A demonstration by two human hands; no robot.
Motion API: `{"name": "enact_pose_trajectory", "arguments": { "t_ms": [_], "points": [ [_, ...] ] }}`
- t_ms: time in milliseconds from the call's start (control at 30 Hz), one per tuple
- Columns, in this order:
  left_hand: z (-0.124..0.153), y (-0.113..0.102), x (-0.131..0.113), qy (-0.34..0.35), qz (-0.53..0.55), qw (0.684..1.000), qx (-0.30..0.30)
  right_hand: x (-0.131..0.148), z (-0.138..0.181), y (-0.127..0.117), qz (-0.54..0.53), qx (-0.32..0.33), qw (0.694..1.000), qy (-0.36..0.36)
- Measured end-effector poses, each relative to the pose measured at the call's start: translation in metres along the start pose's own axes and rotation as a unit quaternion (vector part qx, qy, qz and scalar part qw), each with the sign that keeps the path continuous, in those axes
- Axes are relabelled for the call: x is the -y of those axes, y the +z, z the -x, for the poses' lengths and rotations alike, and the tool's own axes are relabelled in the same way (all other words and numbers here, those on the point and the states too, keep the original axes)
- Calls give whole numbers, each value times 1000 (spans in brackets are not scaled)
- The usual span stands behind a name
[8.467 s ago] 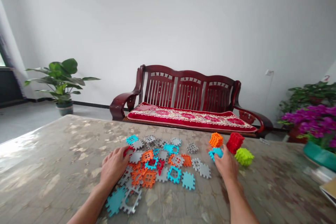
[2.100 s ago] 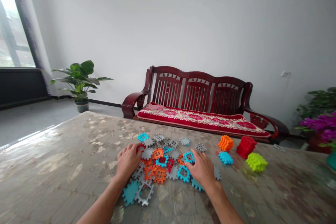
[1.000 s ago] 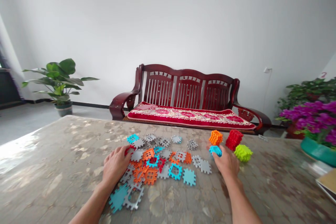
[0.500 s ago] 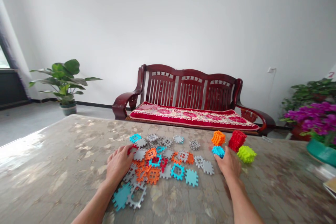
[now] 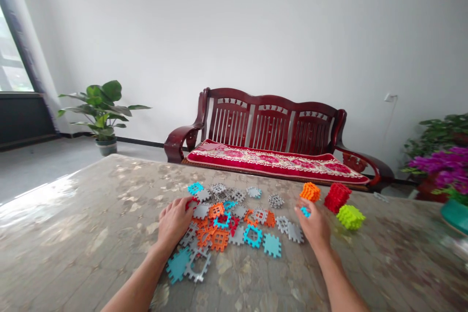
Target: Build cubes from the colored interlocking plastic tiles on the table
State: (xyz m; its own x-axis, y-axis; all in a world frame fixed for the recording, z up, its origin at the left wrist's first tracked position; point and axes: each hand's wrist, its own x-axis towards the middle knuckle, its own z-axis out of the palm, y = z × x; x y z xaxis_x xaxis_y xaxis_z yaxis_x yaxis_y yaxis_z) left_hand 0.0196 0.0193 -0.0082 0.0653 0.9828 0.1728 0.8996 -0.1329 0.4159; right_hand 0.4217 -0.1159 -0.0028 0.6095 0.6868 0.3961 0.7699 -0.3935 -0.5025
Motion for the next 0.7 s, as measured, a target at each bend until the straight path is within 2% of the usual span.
{"name": "enact_pose_trajectory", "arguments": {
  "t_ms": [100, 167, 233, 400, 533, 700],
  "points": [
    [0, 0, -1, -2, -4, 1000, 2, 31, 9, 6, -130, 144, 978, -75],
    [0, 0, -1, -2, -5, 1000, -5, 54, 20, 6, -136, 240, 955, -111],
    [0, 1, 0, -1, -4, 1000, -10, 75, 32, 2, -94, 289, 941, -147],
    [0, 1, 0, -4, -1, 1000, -3, 105, 57, -9, 6, 321, 920, -226],
    [1, 0, -1, -4, 6, 1000, 0, 110, 64, -7, 47, 317, 921, -222],
    [1, 0, -1, -2, 4, 1000, -3, 106, 62, -2, 39, 303, 927, -215]
  ]
}}
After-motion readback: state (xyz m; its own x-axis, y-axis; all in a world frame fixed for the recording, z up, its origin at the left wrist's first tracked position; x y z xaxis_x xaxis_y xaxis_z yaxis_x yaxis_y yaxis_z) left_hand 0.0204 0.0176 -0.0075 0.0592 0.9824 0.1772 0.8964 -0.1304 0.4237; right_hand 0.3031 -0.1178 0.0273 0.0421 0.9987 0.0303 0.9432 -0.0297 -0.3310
